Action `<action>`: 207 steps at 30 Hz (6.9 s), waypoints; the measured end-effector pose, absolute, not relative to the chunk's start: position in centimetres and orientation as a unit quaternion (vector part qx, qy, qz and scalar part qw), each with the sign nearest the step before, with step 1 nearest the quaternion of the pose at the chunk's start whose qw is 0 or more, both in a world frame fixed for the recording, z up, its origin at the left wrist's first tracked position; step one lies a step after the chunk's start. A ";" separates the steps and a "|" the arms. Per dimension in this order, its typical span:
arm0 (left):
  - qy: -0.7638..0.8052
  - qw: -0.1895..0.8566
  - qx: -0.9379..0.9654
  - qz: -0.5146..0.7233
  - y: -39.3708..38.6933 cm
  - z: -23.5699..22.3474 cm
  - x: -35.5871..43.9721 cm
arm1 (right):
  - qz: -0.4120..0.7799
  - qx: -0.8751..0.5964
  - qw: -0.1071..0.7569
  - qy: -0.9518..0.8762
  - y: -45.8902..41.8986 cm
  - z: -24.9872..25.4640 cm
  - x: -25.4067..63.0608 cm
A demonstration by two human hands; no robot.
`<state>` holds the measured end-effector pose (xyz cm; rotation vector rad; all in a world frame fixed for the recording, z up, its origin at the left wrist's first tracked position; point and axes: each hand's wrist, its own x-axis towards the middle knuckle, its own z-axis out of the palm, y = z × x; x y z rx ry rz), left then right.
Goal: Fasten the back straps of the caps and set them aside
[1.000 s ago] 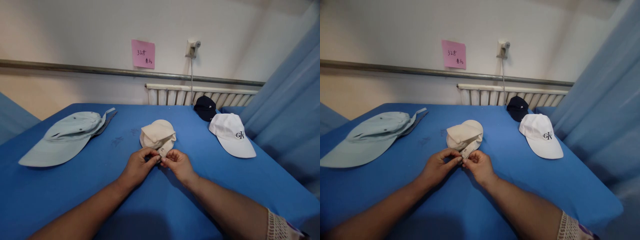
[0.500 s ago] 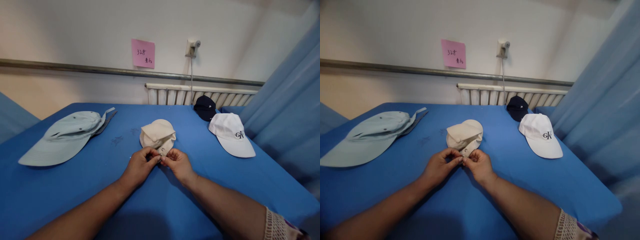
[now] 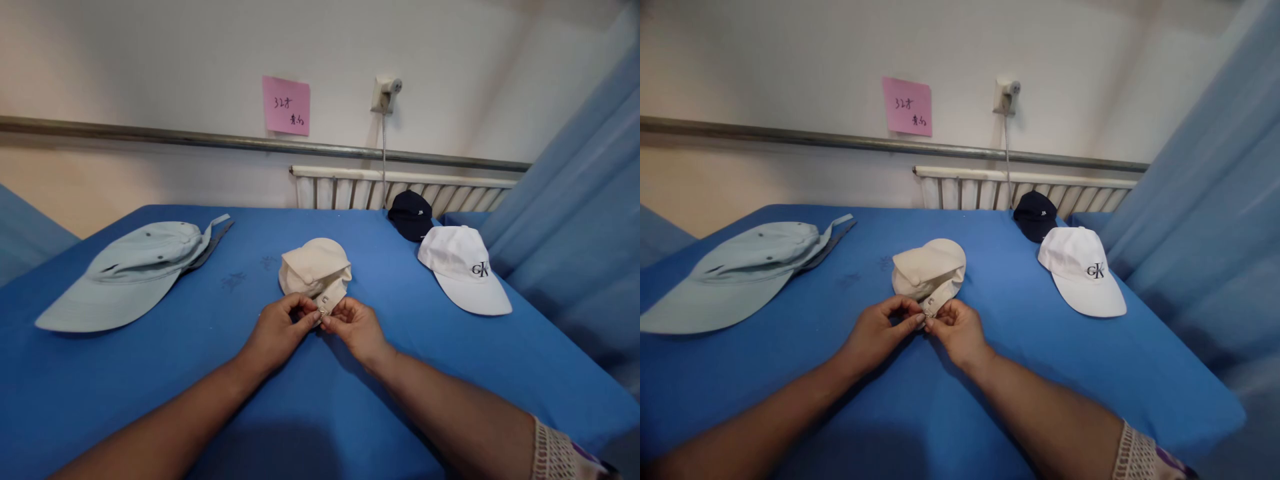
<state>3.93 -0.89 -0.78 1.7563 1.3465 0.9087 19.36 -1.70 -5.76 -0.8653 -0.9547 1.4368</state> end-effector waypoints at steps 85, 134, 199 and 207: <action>0.404 0.266 0.848 0.217 0.6 -0.2 2.7 | 0.541 -0.348 0.428 -0.635 1.9 -5.4 21.8; 0.468 0.357 0.792 0.161 -2.7 -0.8 2.7 | 0.227 -0.396 0.210 -0.864 -2.6 -2.8 22.7; 0.460 0.326 0.792 0.236 -2.5 0.9 1.7 | 0.099 -0.368 0.294 -0.877 -2.5 -2.6 22.1; 0.468 0.351 0.784 0.207 -2.5 1.5 1.5 | 0.096 -0.366 0.290 -0.879 -2.5 -2.7 22.0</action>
